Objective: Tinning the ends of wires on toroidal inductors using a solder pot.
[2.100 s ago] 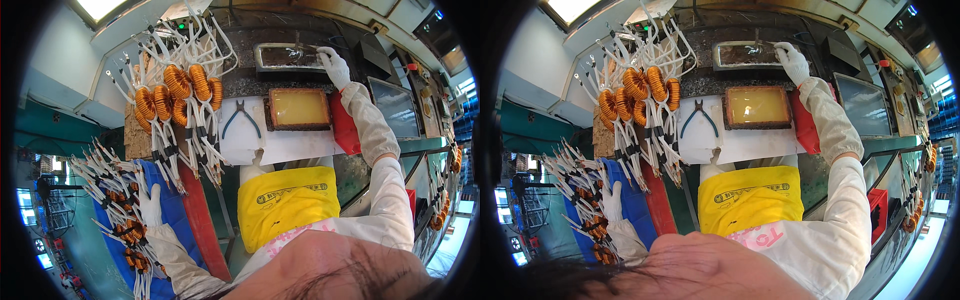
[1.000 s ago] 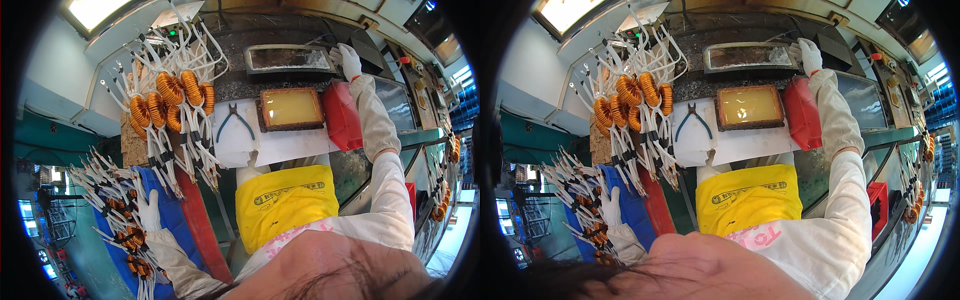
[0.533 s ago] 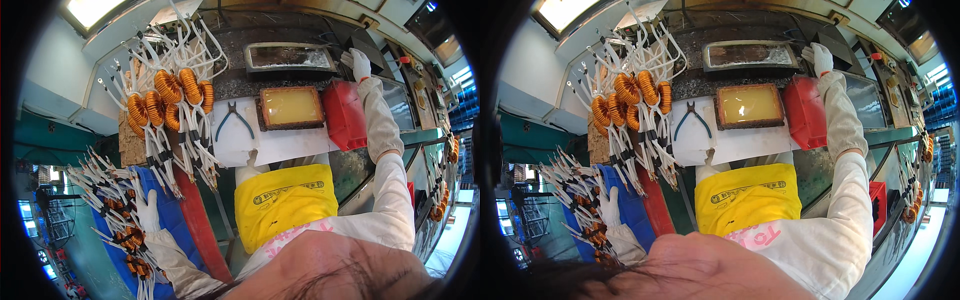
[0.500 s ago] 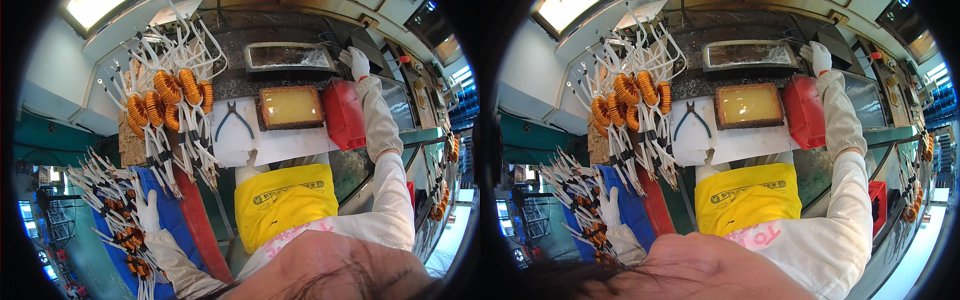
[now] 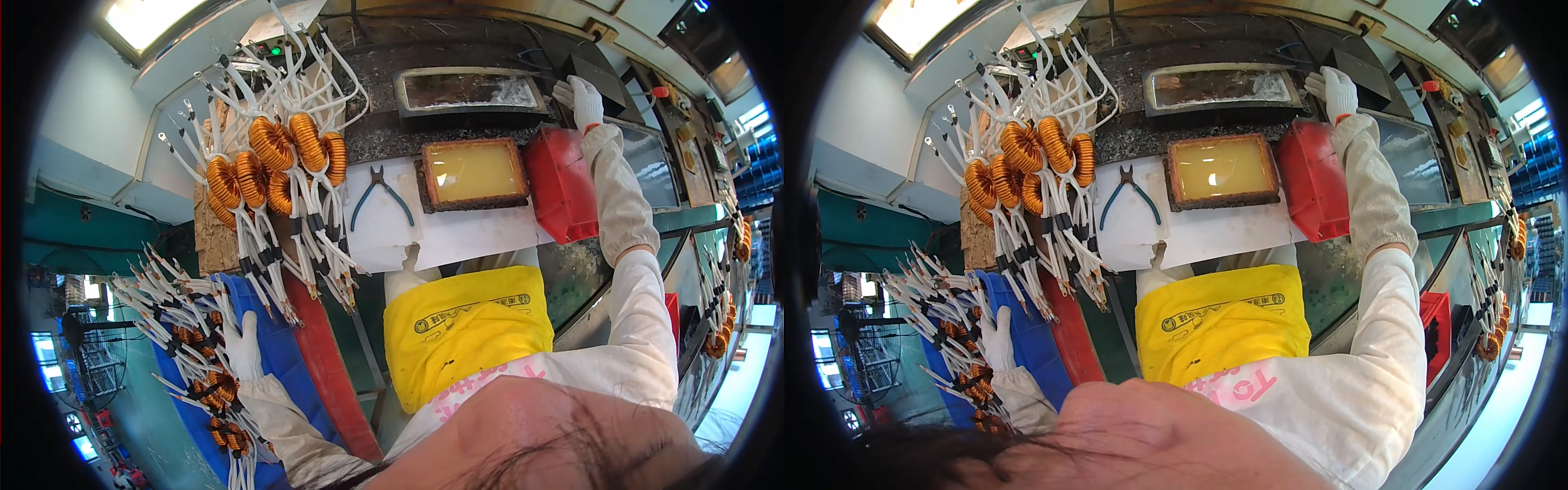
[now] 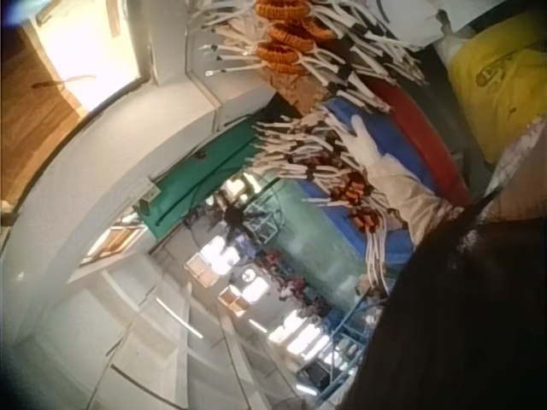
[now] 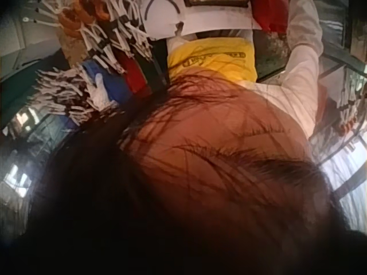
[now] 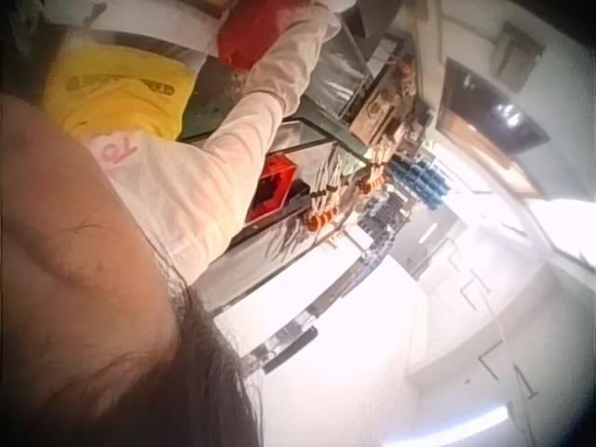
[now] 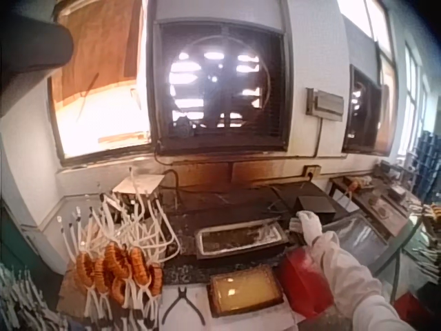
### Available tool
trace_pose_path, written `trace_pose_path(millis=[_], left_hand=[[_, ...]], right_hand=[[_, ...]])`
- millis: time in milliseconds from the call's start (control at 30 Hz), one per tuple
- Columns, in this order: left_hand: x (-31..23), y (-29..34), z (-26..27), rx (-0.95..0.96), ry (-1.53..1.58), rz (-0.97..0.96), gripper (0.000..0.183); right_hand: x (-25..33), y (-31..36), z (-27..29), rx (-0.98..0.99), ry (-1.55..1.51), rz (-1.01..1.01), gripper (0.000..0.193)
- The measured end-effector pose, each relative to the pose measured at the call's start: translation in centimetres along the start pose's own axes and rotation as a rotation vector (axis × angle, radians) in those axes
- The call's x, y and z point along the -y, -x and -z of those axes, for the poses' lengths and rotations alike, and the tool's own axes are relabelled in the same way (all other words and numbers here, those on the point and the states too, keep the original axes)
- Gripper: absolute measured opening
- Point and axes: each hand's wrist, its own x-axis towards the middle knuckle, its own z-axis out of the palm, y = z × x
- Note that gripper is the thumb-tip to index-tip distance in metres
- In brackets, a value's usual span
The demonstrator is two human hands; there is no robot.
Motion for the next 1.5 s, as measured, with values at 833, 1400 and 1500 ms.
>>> trace_pose_path(millis=[833, 1400, 1500], left_hand=[[-0.2, 0.0, -0.4, -0.007, -0.009, -0.003, 0.078], [-0.4, -0.2, -0.3, 0.028, 0.083, 0.003, 0.074], [-0.7, 0.0, -0.4, 0.001, 0.028, 0.015, 0.072]], right_hand=[[-1.6, 1.2, -4.3, 0.245, 0.376, 0.385, 0.026], [-2.1, 0.0, -0.7, 0.13, 0.449, 0.339, 0.024], [-1.9, 0.1, -0.2, 0.096, 0.444, 0.326, 0.026]])
